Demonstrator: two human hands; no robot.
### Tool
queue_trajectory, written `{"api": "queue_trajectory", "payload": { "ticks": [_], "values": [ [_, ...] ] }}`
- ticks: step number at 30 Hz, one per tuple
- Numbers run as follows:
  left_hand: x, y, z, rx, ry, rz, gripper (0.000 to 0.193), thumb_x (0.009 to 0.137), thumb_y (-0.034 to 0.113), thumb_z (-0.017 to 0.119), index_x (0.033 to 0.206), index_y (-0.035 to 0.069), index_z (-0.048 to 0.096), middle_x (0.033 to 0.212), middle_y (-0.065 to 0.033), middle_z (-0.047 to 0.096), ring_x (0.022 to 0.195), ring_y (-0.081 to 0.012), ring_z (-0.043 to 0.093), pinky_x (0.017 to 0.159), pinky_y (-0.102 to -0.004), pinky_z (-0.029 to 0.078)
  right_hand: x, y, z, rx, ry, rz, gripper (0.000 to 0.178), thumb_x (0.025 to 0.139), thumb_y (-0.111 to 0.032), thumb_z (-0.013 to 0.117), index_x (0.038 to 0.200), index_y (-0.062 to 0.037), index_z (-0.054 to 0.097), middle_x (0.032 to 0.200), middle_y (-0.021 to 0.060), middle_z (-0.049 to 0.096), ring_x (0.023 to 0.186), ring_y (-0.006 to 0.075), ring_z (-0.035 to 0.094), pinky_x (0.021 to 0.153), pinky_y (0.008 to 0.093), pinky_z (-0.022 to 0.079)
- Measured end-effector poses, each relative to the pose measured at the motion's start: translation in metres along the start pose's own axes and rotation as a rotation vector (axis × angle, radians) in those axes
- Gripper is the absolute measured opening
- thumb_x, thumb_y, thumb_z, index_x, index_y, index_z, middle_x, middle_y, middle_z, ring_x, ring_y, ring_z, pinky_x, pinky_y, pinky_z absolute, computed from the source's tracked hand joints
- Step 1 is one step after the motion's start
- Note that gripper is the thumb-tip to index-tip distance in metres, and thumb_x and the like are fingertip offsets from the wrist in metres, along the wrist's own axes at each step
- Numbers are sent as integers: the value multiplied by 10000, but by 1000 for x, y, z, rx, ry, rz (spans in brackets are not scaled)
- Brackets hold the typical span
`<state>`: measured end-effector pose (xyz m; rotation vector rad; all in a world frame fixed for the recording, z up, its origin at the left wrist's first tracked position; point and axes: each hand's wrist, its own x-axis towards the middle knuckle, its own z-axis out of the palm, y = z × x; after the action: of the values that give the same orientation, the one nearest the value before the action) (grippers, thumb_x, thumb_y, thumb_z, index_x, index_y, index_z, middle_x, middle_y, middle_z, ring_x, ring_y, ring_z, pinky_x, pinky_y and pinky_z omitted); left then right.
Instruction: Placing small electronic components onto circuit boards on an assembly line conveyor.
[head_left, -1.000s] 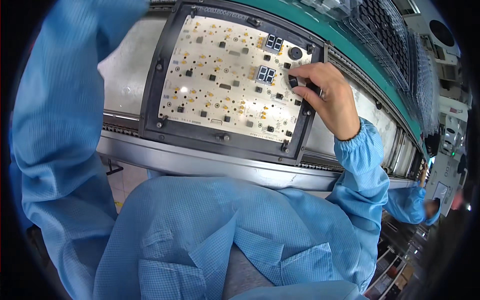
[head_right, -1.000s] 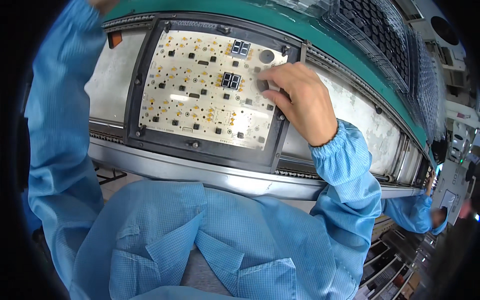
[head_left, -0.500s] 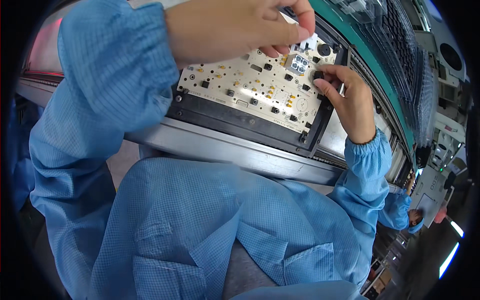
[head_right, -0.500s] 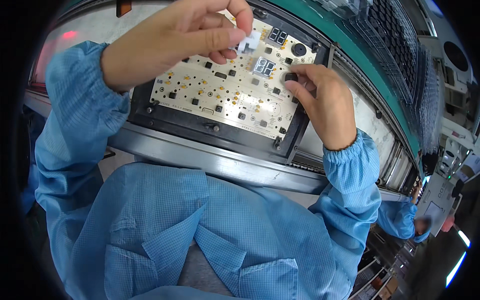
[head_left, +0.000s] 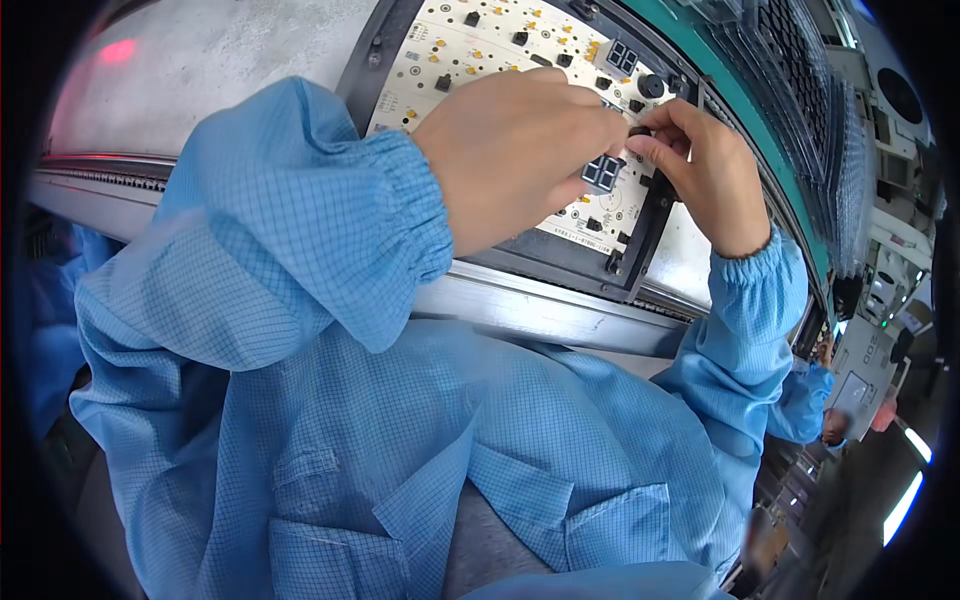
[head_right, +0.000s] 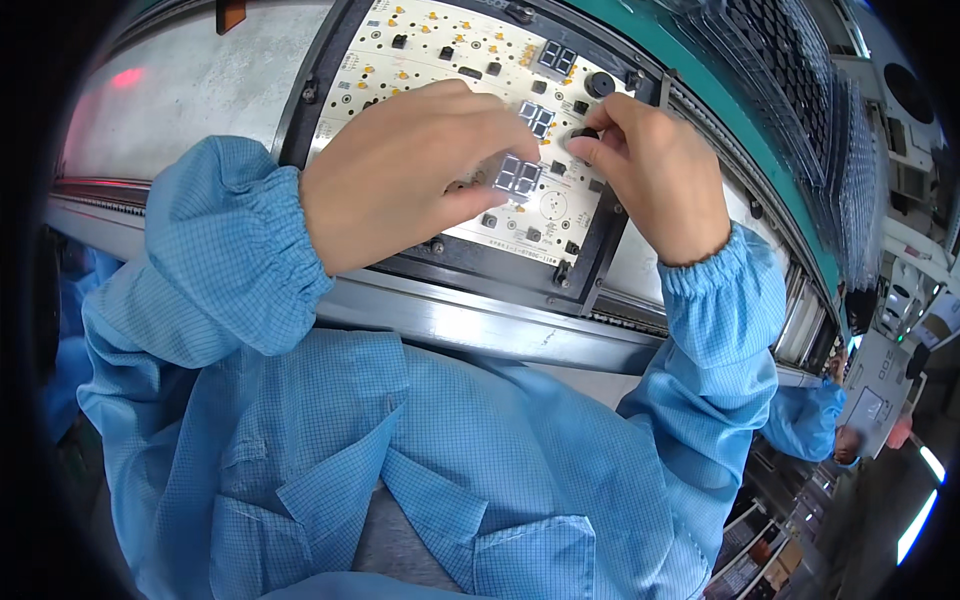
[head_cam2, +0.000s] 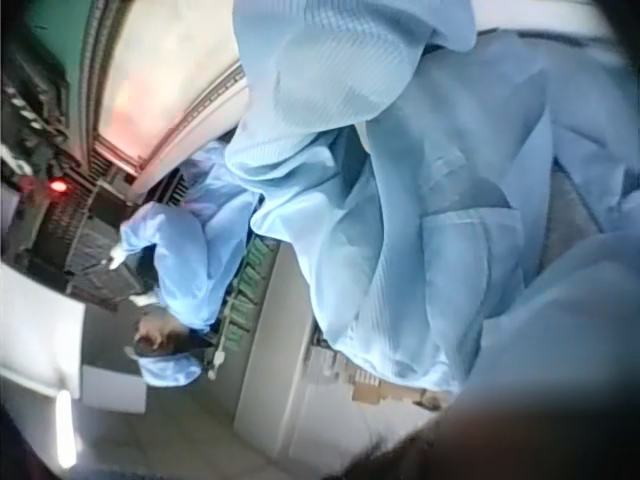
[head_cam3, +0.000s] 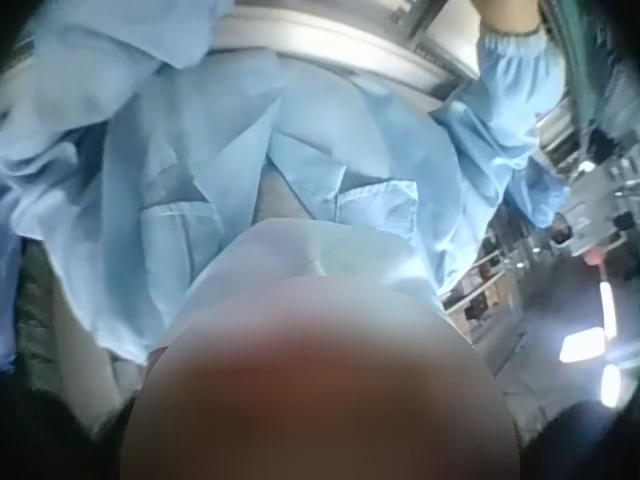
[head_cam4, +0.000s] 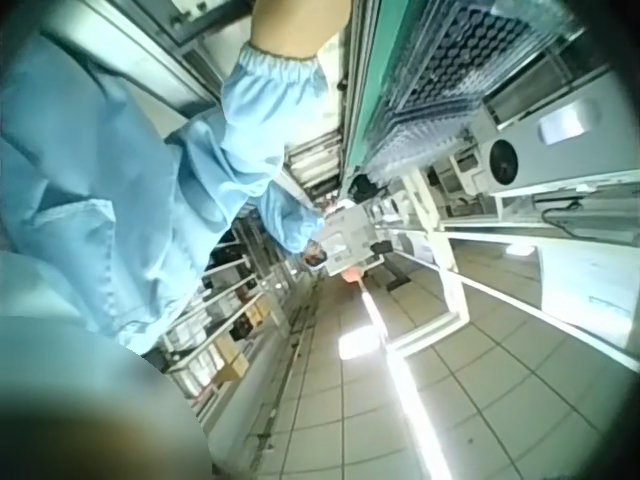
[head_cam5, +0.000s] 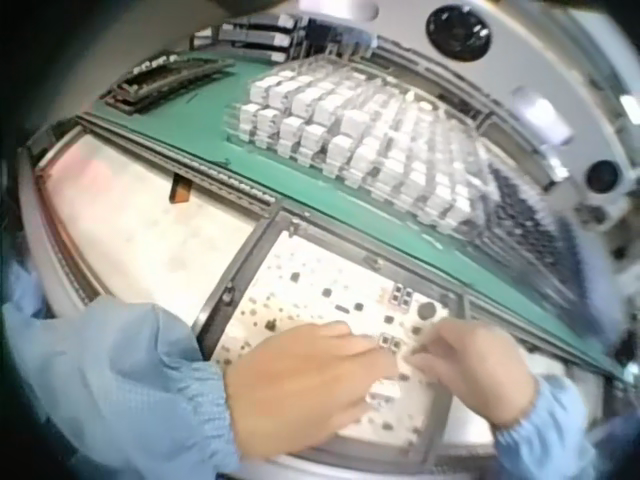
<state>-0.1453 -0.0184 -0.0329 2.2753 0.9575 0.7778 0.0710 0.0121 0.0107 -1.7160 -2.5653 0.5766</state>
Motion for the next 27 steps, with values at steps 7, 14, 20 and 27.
{"api": "queue_trajectory", "payload": {
  "ticks": [7,14,20,27],
  "values": [
    [-9,5,1,96,23,-15,287,711,110,716,989,94,643,886,-17,629,921,-202,552,875,-339,410,-4,-7,14,-166,162,7,260,801,-257,703,909,-35,622,657,63,615,555,181,581,504,302,442],
    [-1,4,3,214,0,39,321,672,129,745,976,119,644,894,12,638,942,-186,542,898,-339,373,-8,8,4,25,154,22,325,799,-262,709,1011,-34,618,639,28,531,556,120,489,508,254,406],
    [2,5,-5,315,-51,98,305,667,138,747,944,111,624,885,6,633,931,-192,544,869,-342,384,-24,46,-26,218,311,80,262,874,-174,649,1078,-12,617,740,-9,569,684,56,503,616,193,412],
    [40,13,-25,219,-263,171,241,717,139,686,930,59,607,853,-48,620,899,-246,547,822,-355,411,-30,80,-55,368,517,191,245,914,-212,609,1056,-15,641,845,-10,613,757,48,524,694,178,435]
  ]
}}
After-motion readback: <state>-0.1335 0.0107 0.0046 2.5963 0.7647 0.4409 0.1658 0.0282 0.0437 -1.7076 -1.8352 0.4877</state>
